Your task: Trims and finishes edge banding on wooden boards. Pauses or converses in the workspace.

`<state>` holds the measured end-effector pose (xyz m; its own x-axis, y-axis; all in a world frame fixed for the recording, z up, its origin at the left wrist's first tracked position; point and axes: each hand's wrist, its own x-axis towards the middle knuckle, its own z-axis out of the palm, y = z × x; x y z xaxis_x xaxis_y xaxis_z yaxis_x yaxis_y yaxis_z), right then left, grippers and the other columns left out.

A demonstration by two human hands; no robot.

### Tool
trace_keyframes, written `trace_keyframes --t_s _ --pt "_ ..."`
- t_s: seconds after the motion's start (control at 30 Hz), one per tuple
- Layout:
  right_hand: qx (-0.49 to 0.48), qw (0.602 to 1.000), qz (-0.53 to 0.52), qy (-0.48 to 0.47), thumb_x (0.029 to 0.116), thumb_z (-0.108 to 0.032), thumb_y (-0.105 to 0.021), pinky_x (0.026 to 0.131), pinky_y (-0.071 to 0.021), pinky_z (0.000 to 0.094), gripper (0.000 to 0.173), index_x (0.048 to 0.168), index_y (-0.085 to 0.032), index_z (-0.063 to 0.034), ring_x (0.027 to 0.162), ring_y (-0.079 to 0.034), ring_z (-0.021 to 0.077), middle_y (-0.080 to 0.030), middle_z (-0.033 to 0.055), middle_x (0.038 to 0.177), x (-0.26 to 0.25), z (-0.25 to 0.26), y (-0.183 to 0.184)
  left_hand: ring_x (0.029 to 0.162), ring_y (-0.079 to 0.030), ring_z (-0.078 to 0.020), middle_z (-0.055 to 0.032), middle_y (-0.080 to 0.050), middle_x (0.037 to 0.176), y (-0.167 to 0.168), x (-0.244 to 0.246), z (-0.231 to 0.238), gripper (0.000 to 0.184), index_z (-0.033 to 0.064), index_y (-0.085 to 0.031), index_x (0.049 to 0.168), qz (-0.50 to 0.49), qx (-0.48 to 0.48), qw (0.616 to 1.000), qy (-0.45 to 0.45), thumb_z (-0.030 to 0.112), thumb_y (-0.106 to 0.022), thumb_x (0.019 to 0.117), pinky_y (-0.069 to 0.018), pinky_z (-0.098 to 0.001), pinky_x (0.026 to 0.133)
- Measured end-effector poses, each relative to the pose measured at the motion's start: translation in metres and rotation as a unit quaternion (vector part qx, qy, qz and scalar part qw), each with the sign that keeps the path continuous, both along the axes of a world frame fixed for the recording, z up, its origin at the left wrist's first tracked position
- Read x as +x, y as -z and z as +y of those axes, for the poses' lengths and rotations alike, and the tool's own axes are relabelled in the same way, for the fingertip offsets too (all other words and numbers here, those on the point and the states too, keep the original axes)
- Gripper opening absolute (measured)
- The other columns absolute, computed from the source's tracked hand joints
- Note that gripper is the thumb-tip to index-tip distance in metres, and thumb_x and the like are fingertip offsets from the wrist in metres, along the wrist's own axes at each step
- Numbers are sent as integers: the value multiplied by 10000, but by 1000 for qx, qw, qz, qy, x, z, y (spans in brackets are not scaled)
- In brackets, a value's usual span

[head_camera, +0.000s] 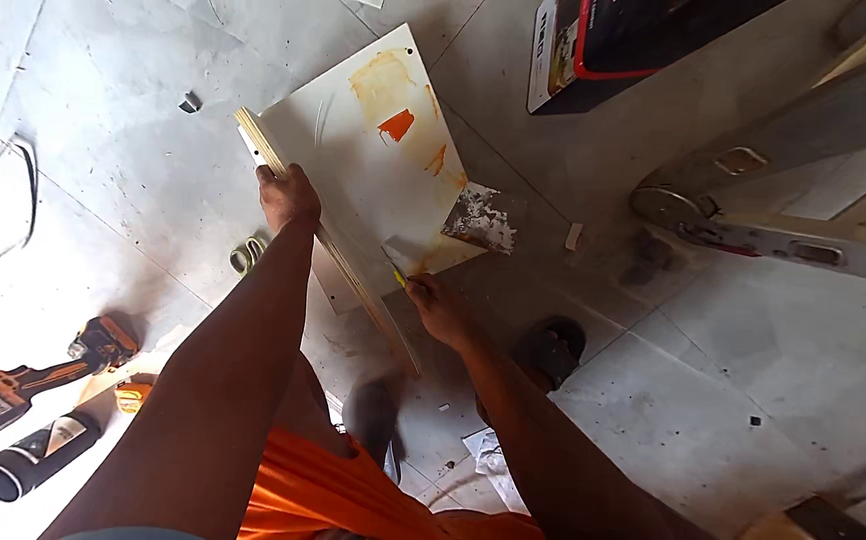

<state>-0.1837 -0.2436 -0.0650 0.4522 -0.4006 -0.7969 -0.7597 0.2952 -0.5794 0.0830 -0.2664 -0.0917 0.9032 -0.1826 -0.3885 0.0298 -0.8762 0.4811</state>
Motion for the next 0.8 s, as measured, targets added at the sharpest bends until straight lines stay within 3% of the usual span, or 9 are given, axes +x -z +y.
trace_keyframes --t_s 0.1,0.2,0.3,0.37,0.43,0.53,0.67,0.8 --pt "-8 1000 14 0 1125 -350 -419 882 -518 485 384 1343 -618 -103 965 -650 266 -677 142 1098 2 6 -6 1254 -617 -290 -154 -658 1294 -4 0 -2 425 112 -525 1401 5 31 999 13 314 -491 1029 -503 -539 1003" --pt "-39 999 -6 24 1126 -337 -420 900 -520 492 390 1365 -603 -89 984 -658 275 -681 155 1113 -8 12 -21 1287 -591 -355 -218 -615 1358 -11 18 -11 502 66 -454 1476 6 41 998 54 328 -459 1047 -482 -572 1034" --pt "-57 998 -15 11 1130 -317 -406 938 -513 501 392 1369 -601 -75 1041 -665 293 -688 169 1141 -18 10 -31 1271 -583 -409 -257 -560 1410 -20 57 -31 647 74 -325 1562 13 -22 998 58 448 -468 1054 -503 -637 979" --pt "-57 998 -12 9 1132 -325 -395 942 -512 533 401 1380 -598 -84 1065 -666 313 -690 177 1153 -18 9 -29 1273 -580 -403 -250 -548 1425 -26 52 -30 752 98 -263 1590 22 -45 997 51 537 -503 1028 -504 -645 962" --pt "-58 998 -18 13 1134 -328 -383 939 -518 553 407 1404 -587 -104 1075 -674 327 -695 181 1161 -6 11 -26 1229 -604 -424 -282 -577 1370 -24 23 -12 736 63 -294 1574 10 -28 996 81 522 -504 1038 -508 -635 969" --pt "-54 998 -35 -4 1137 -320 -358 966 -516 566 421 1434 -565 -106 1123 -670 343 -692 189 1204 22 10 -24 1287 -576 -418 -279 -567 1398 -10 -11 0 647 50 -304 1567 1 23 995 93 471 -397 1084 -477 -617 1035" --pt "-48 997 -55 -22 1138 -309 -345 953 -530 553 424 1430 -574 -104 1124 -677 341 -701 183 1206 47 0 -18 1286 -597 -348 -211 -616 1368 0 -24 -3 549 65 -426 1494 -31 43 997 61 446 -337 1110 -482 -569 1045" --pt "-32 995 -69 -58 1141 -306 -322 957 -520 572 427 1432 -576 -125 1148 -669 351 -699 185 1217 76 -15 -8 1259 -608 -319 -195 -633 1328 2 -19 -3 503 74 -461 1451 -27 13 999 43 430 -349 1112 -483 -552 1031"
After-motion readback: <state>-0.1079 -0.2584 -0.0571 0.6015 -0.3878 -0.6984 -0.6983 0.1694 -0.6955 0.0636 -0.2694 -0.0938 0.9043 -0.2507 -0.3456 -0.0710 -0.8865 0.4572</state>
